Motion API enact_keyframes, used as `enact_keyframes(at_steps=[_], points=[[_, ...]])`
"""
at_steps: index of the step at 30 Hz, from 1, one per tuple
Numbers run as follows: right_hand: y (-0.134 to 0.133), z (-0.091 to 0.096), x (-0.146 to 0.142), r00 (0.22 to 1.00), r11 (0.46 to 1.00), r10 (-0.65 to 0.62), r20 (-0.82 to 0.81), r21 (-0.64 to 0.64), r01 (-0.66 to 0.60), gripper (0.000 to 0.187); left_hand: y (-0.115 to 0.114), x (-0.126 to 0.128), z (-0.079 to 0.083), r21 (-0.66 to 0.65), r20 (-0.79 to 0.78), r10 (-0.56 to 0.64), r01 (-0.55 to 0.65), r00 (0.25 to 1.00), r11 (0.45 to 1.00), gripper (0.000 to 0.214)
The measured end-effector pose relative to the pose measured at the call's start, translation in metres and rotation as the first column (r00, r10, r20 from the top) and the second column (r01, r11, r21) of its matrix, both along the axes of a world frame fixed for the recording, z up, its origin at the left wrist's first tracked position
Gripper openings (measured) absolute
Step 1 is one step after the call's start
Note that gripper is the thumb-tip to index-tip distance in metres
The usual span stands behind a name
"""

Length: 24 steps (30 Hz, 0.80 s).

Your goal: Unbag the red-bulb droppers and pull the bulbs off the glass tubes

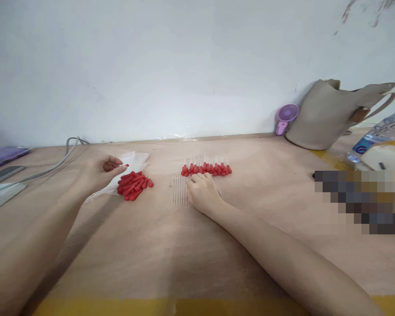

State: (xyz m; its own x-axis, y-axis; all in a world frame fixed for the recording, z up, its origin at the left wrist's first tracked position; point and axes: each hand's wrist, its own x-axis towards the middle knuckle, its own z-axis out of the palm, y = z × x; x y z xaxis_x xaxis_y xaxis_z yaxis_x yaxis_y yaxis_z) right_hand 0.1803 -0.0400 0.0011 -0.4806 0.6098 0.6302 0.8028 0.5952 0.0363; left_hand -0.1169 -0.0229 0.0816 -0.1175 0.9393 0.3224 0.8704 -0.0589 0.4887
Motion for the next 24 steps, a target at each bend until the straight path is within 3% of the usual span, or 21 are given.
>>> enact_keyframes(at_steps=[7, 15, 17, 20, 22, 24], points=[[-0.009, 0.006, -0.004, 1.000, 0.997, -0.005, -0.008, -0.071, 0.005, 0.029, 0.013, -0.013, -0.021, -0.124, -0.014, 0.028, -0.030, 1.000, 0.992, 0.031], [-0.010, 0.006, -0.004, 1.000, 0.997, 0.002, 0.027, -0.082, 0.000, 0.047, 0.012, -0.014, -0.016, -0.133, -0.052, 0.077, -0.083, 0.996, 0.988, 0.026], [-0.010, 0.006, -0.004, 1.000, 0.998, 0.007, 0.001, -0.057, -0.007, 0.046, 0.009, -0.011, -0.011, -0.072, -0.094, 0.122, -0.129, 0.988, 0.989, 0.026], [-0.014, 0.004, 0.000, 0.997, 0.999, 0.041, -0.070, 0.015, -0.040, 0.037, 0.000, 0.002, -0.003, 0.137, -0.143, 0.197, -0.178, 0.970, 0.974, 0.026], [-0.020, 0.002, 0.006, 0.989, 0.992, 0.108, -0.097, 0.076, -0.101, 0.031, -0.007, 0.015, -0.003, 0.245, -0.149, 0.140, -0.101, 0.979, 0.964, 0.024], [-0.026, -0.001, 0.013, 0.977, 0.976, 0.192, -0.092, 0.121, -0.180, 0.029, -0.015, 0.032, -0.008, 0.279, -0.179, -0.015, 0.065, 0.984, 0.958, 0.021]])
